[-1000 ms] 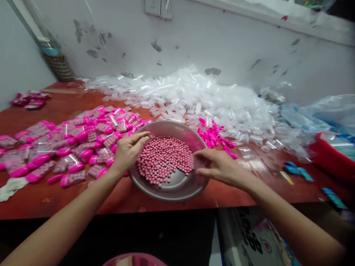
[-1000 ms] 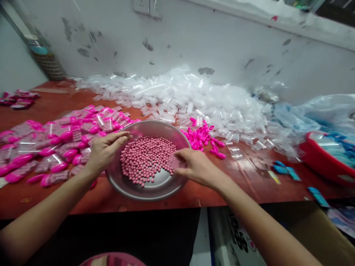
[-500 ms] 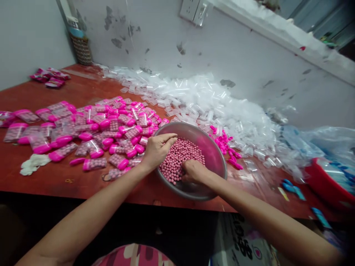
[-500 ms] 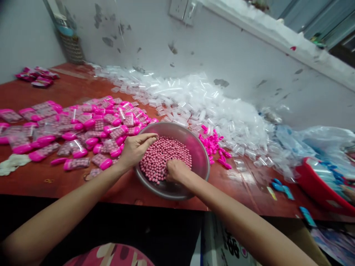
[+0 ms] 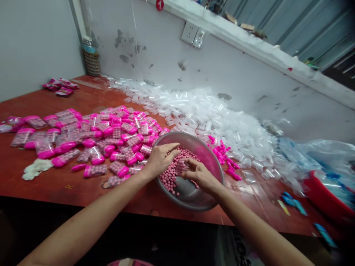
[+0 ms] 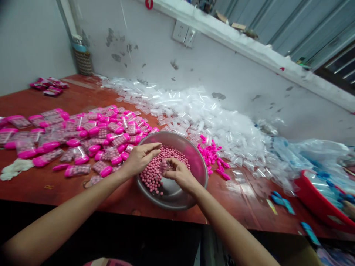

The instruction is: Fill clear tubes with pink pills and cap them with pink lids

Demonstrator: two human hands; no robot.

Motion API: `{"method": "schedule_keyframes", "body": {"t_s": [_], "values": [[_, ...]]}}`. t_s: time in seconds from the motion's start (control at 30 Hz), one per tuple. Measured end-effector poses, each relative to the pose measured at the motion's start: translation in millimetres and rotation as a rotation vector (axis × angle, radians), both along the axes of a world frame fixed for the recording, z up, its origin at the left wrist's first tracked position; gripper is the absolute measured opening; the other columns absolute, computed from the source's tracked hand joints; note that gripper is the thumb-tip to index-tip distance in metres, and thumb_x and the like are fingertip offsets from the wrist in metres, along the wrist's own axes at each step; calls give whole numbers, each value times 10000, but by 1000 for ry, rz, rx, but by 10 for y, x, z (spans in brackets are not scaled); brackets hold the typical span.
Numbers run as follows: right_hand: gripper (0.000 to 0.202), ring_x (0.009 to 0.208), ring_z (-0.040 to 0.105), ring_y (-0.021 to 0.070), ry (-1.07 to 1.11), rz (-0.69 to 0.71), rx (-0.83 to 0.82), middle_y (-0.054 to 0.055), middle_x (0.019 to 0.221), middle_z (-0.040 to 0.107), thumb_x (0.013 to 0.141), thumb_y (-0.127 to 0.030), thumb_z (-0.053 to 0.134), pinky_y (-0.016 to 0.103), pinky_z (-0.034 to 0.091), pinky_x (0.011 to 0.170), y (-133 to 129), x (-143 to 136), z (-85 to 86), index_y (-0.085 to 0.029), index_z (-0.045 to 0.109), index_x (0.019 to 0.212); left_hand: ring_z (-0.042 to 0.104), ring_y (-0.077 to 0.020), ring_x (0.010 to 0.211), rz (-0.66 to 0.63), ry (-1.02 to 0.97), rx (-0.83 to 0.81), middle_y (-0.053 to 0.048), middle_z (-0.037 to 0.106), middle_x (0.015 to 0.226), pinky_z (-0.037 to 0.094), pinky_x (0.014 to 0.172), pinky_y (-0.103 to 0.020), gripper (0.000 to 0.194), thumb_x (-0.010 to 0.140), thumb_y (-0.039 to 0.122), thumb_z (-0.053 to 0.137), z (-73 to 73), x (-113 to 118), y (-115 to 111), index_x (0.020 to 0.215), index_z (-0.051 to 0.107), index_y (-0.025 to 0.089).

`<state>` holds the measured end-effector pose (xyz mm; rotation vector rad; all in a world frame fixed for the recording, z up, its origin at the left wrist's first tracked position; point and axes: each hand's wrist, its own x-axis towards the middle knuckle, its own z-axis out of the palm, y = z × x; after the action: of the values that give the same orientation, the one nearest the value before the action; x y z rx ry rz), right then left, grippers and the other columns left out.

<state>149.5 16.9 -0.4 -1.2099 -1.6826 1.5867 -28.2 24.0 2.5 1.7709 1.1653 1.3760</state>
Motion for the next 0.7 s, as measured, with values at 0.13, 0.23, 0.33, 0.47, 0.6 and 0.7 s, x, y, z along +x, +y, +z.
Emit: {"method": "schedule_keyframes", "body": {"t_s": [0.13,0.23,0.33,0.47,0.6,0.7], "values": [[336,829,594,132,339,-129,-105,6,909,609,696,-191,636,301,461,789,-130,74,55,-212,523,1011,608,-200,956,-236,12,-122,-67,666,1038,450,861,-286,287,778,234,533,34,66,-28,1028,642,144],[326,786,604,122,361,-189,-87,-5,881,622,673,-214,679,293,477,766,-163,117,33,-213,548,972,621,-189,890,-398,-80,-199,-41,694,947,463,808,-268,252,749,176,541,32,157,-52,965,672,160],[268,703,603,114,300,-225,-26,-22,779,621,657,-241,695,284,499,694,-184,159,33,-195,559,882,628,-186,821,-468,-281,-369,-47,699,861,481,745,-268,211,713,180,582,28,248,-80,894,686,146],[274,665,604,119,201,-288,100,-17,733,614,655,-258,686,258,501,619,-273,284,132,-186,552,882,631,-151,705,-453,-569,-665,-62,693,830,503,688,-266,262,678,229,655,58,305,-144,924,659,138],[234,682,619,137,58,-457,312,17,769,631,723,-326,601,263,499,614,-283,764,154,-177,556,898,629,-137,722,-413,-595,-710,-72,674,948,510,690,-245,308,677,258,683,77,282,-179,968,645,165],[257,698,625,152,-346,-740,473,44,802,644,791,-354,469,299,499,653,-166,1445,24,-163,560,936,636,-152,774,-427,-548,-754,-63,668,991,515,713,-243,328,676,254,690,61,274,-172,994,639,192]]}}
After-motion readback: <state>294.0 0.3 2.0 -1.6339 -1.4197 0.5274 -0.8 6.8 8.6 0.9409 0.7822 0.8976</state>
